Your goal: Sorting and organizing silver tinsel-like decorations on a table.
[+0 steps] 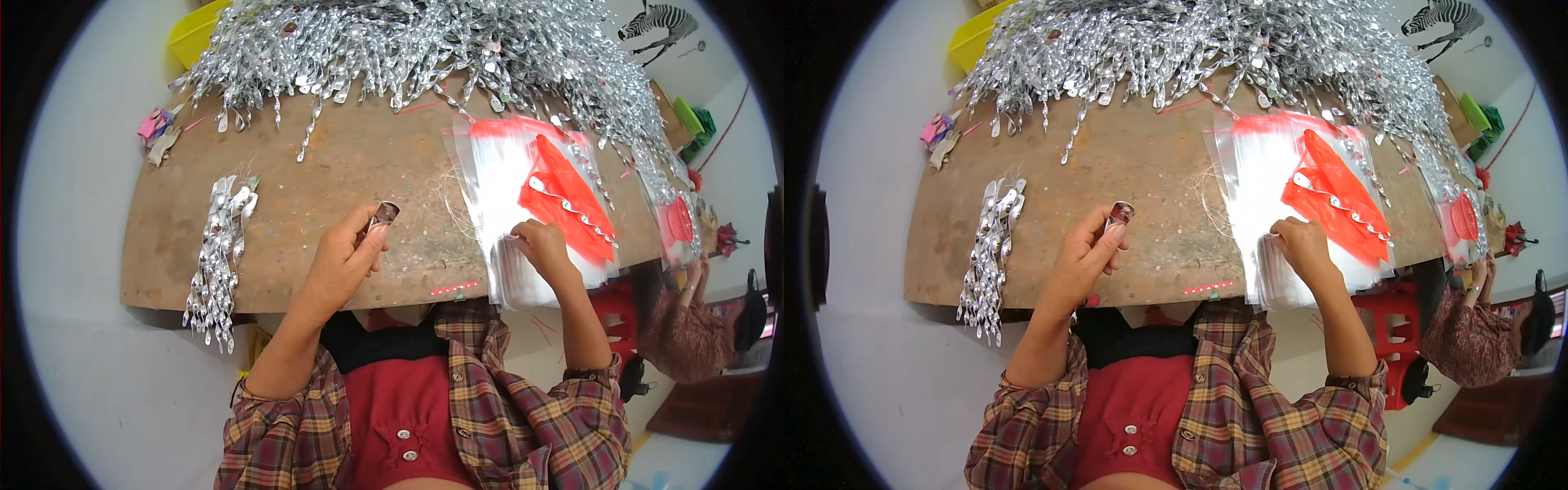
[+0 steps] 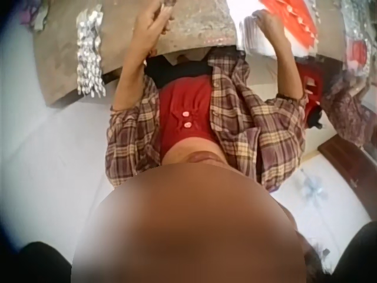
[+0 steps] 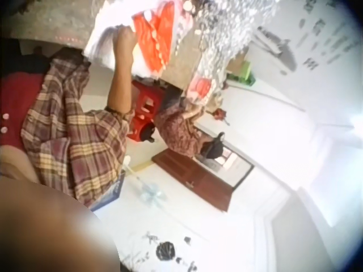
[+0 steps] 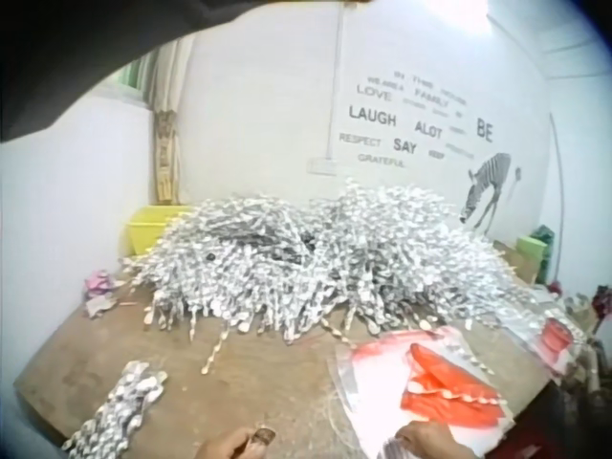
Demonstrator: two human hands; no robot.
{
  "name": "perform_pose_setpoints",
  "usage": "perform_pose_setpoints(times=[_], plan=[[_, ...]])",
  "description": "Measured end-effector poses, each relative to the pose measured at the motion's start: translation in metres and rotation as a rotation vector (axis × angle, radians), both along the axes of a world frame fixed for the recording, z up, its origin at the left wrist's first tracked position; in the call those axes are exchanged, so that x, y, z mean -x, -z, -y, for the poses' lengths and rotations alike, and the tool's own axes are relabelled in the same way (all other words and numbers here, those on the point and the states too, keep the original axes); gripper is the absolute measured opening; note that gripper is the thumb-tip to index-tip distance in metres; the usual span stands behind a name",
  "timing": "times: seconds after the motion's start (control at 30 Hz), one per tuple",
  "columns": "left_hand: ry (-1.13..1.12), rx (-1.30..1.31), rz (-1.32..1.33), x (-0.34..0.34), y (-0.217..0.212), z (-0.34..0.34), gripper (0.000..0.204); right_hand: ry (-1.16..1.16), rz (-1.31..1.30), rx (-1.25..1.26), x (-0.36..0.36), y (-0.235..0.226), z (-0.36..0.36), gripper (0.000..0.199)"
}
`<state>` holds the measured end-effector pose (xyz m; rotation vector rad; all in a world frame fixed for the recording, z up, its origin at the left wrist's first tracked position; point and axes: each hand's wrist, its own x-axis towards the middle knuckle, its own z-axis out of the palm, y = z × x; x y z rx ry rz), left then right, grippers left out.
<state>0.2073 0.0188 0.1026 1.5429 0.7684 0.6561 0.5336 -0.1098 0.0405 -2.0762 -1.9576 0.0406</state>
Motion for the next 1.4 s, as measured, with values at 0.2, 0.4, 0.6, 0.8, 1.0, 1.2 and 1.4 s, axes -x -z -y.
perform_pose_setpoints(times=[0.2, 0.4, 0.6, 0.8, 1.0, 1.2, 1.4], plan=[[0.082, 0.029, 0.019, -0.012, 0.010, -0.010, 0.025, -0.070, 0.242, -0.043, -0.001, 0.018, -0.010, 0.009], [0.112, 0.085, 0.049, -0.001, 0.005, -0.006, 0.029, 0.188, -0.839, 0.033, 0.039, 0.010, -0.035, 0.006], [0.071, 0.254, 0.106, 0.014, -0.015, -0.009, 0.033, 0.008, -1.948, 0.006, 0.147, -0.037, -0.079, 0.006], [0.004, 0.345, 0.158, 0.054, -0.015, -0.026, 0.032, -0.044, -2.031, -0.019, 0.211, -0.044, -0.110, 0.007], [-0.071, 0.417, 0.197, 0.065, -0.013, -0.038, 0.023, -0.074, -2.032, -0.052, 0.238, -0.044, -0.125, 0.008], [-0.113, 0.443, 0.233, 0.064, -0.001, -0.048, 0.014, -0.018, -1.885, -0.090, 0.236, -0.038, -0.133, 0.011], [-0.085, 0.430, 0.223, 0.058, -0.004, -0.050, 0.012, 0.003, -1.725, -0.125, 0.234, -0.041, -0.135, 0.010]])
